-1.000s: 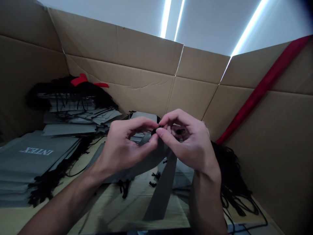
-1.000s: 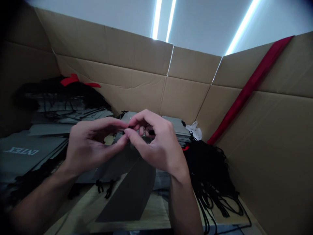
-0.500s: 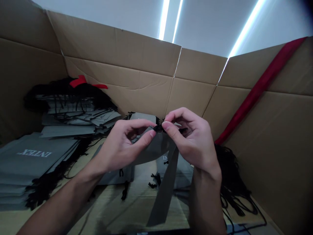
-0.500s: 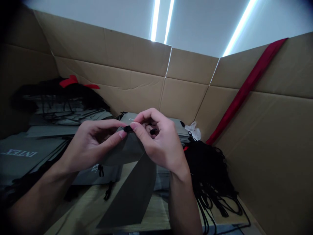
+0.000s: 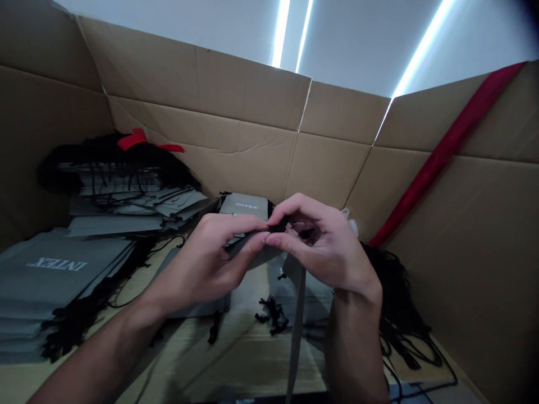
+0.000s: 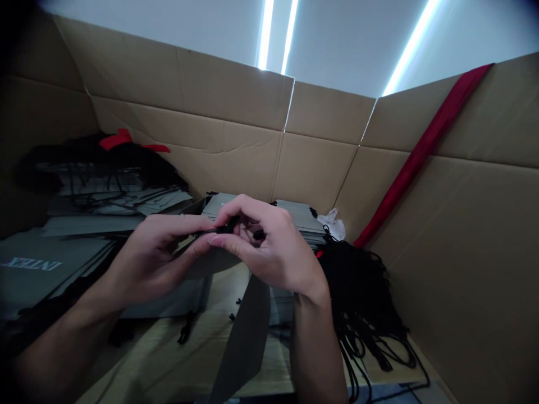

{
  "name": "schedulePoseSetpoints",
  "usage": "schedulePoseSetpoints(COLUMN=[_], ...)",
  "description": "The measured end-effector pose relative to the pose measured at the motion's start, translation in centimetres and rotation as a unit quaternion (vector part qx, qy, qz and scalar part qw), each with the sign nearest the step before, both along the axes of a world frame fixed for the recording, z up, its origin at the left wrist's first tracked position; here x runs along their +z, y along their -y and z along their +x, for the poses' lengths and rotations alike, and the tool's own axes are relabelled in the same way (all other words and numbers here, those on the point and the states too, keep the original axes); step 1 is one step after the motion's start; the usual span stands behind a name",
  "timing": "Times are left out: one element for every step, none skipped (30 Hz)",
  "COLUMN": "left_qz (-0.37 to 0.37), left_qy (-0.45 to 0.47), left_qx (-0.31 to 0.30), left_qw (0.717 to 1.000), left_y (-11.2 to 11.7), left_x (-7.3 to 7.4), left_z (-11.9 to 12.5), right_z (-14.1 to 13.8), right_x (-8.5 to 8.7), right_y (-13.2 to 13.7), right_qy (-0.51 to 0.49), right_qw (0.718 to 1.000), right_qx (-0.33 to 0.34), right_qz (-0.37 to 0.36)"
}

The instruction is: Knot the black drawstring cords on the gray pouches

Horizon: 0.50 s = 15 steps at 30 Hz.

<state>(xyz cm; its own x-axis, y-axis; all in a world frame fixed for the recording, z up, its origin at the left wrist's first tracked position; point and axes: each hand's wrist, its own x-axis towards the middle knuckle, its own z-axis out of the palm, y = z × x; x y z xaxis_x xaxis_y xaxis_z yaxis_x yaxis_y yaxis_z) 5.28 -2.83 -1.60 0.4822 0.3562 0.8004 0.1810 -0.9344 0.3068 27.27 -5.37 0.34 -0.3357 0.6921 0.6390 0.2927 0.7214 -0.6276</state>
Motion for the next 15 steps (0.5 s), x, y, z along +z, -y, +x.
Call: schedulePoseSetpoints(left_qz=[0.008, 0.013, 0.015, 0.016, 0.013, 0.011, 0.007, 0.002, -0.006, -0.017, -0.029, -0.04, -0.047, -0.045, -0.036], left_qy=[-0.002, -0.003, -0.006, -0.009, -0.014, -0.019, -0.023, -0.028, -0.035, -0.043, -0.048, -0.051, -0.053, -0.053, -0.051], left_qx=[-0.001, 0.001, 0.003, 0.003, 0.003, -0.001, -0.008, -0.016, -0.028, -0.043, -0.062, -0.081, -0.094, -0.095, -0.086], left_qw=[1.0, 1.0, 1.0, 1.0, 1.0, 1.0, 1.0, 0.999, 0.999, 0.998, 0.996, 0.995, 0.993, 0.993, 0.994], left_y=[0.0, 0.1, 0.2, 0.3, 0.3, 0.4, 0.4, 0.4, 0.3, 0.2, 0.1, 0.0, -0.1, -0.2, -0.1], left_x=[0.0, 0.0, 0.0, 0.1, 0.1, 0.2, 0.3, 0.4, 0.5, 0.5, 0.6, 0.6, 0.6, 0.6, 0.6], left_z=[0.0, 0.0, 0.0, 0.0, -0.1, -0.2, -0.4, -0.6, -0.9, -1.2, -1.5, -1.8, -2.0, -2.1, -2.2], right_z=[0.1, 0.2, 0.3, 0.5, 0.7, 0.8, 1.0, 1.1, 1.2, 1.2, 1.2, 1.1, 0.9, 0.8, 0.6], right_x=[0.0, 0.0, 0.0, 0.0, 0.0, 0.0, -0.1, -0.1, -0.2, -0.2, -0.3, -0.3, -0.3, -0.4, -0.4], right_y=[0.0, 0.0, -0.1, -0.1, -0.1, -0.2, -0.3, -0.3, -0.5, -0.6, -0.7, -0.8, -0.9, -1.0, -1.0], right_qy=[0.0, 0.002, 0.004, 0.006, 0.007, 0.006, 0.004, 0.001, -0.003, -0.008, -0.013, -0.017, -0.021, -0.025, -0.028], right_qw=[1.0, 1.0, 1.0, 1.0, 1.0, 1.0, 1.0, 0.999, 0.999, 0.998, 0.996, 0.995, 0.994, 0.994, 0.994], right_qx=[0.005, 0.009, 0.01, 0.01, 0.011, 0.015, 0.024, 0.035, 0.05, 0.067, 0.083, 0.094, 0.102, 0.106, 0.106], right_qz=[-0.001, -0.002, -0.003, -0.005, -0.007, -0.008, -0.008, -0.007, -0.003, 0.003, 0.01, 0.016, 0.02, 0.021, 0.021])
